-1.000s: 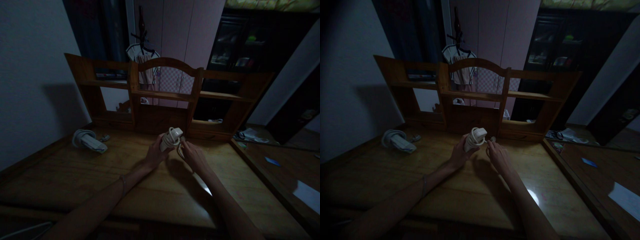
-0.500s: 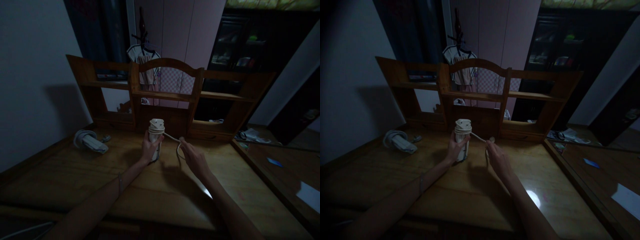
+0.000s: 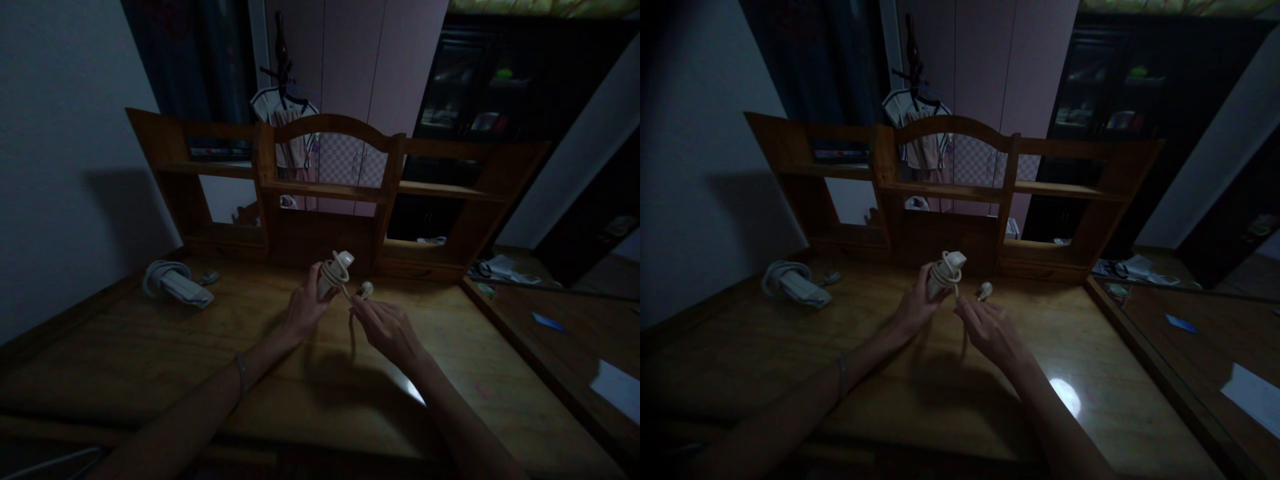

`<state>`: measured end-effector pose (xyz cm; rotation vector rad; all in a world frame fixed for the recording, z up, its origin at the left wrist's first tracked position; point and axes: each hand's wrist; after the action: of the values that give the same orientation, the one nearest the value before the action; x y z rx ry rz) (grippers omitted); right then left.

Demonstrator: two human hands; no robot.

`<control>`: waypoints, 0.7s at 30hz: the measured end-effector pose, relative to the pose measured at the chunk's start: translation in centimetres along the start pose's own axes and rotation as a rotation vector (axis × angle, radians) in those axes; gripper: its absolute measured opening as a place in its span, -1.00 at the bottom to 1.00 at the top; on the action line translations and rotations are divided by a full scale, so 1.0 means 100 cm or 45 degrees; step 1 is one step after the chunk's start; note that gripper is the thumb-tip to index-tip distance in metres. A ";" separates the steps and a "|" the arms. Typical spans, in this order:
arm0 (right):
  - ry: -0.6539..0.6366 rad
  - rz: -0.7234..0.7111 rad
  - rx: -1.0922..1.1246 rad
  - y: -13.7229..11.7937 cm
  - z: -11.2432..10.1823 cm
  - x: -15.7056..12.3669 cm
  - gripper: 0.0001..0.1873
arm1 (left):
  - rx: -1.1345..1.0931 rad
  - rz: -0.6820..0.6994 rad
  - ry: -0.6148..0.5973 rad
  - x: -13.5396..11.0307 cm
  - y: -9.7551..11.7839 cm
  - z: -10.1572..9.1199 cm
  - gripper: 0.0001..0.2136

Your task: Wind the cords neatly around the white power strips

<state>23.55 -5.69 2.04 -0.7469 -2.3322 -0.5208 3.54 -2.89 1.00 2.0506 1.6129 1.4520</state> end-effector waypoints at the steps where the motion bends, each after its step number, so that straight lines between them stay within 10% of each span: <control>1: -0.003 -0.018 -0.004 -0.001 0.000 0.000 -0.71 | 0.062 0.030 -0.018 -0.002 0.001 0.000 -0.43; 21: 0.076 -0.154 -0.017 -0.009 -0.007 0.003 -0.91 | 0.581 0.271 -0.397 -0.018 0.011 0.003 -0.38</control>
<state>23.09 -6.66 2.55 -0.5912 -2.3303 -0.6036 4.54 -4.63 0.50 2.6037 1.7511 0.7956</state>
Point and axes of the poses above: each hand's wrist, its own x-axis towards the middle knuckle, its own z-axis out of the palm, y = z × x, and after that the axes turned 1 degree about x, right-handed
